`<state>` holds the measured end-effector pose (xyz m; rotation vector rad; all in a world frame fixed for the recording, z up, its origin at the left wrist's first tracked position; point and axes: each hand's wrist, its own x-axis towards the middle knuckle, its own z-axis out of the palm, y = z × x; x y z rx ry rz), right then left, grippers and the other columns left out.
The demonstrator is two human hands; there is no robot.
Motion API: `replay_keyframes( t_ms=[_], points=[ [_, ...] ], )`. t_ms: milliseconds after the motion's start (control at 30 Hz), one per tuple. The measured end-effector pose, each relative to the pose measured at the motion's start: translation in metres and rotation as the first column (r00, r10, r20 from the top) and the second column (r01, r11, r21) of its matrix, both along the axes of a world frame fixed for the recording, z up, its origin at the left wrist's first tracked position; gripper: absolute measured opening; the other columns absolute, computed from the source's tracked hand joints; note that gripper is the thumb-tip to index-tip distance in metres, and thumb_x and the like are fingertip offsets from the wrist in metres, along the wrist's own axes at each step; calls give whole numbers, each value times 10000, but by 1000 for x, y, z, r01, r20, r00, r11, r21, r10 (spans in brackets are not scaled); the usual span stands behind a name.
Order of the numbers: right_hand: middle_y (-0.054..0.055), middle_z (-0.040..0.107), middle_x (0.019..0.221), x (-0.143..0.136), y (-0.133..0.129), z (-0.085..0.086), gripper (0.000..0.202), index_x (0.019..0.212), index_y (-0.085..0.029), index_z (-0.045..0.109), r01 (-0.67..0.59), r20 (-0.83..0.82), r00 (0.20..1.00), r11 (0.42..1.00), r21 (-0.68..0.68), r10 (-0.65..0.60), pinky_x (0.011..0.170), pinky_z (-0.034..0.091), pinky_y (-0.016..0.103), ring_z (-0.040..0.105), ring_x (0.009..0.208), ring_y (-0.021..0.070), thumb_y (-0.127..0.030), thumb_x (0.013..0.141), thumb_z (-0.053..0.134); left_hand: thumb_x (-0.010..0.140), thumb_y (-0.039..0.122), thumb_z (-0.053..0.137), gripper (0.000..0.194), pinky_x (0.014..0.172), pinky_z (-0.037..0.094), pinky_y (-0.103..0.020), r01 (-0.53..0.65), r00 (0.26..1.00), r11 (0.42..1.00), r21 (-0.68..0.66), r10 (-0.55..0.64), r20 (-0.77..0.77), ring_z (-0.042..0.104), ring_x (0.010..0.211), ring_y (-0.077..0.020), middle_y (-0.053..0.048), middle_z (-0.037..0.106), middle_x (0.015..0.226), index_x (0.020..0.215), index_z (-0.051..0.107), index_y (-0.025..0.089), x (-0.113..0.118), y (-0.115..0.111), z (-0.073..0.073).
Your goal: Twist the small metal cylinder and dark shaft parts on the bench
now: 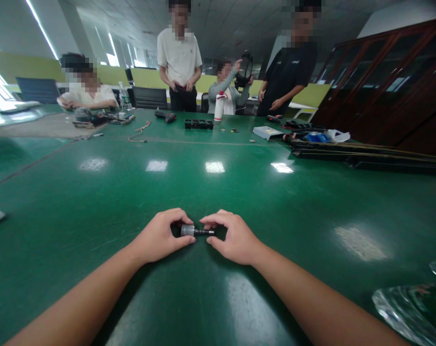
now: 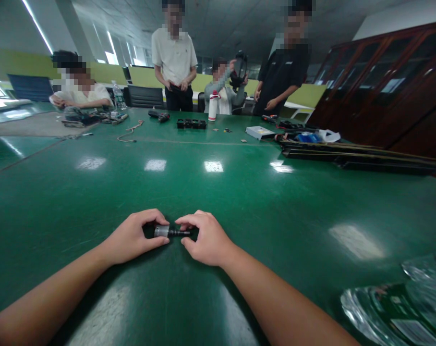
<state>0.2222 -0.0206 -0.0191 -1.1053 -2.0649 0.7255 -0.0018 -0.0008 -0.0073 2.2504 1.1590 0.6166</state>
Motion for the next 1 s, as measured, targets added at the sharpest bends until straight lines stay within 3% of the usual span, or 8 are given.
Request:
replay_keyframes(
  t_ms=[367,1000],
  points=[
    [18,716,858,-1,1,-4,183,930,-217,706,-28,139,990,995,92,15,822,417,355,594,830,184,-159,756,710,752,337,748,236,733,456,-277,63,998,998,1,-63,-3,610,817,-186,-27,662,885,904,651,184,0,1,0],
    [16,707,869,-3,1,-4,158,949,-227,713,-38,168,986,995,94,22,830,395,356,589,853,182,-214,792,722,770,363,730,221,722,447,-272,60,998,998,1,-60,-12,616,806,-184,-17,668,863,883,653,190,1,0,-1]
  ],
)
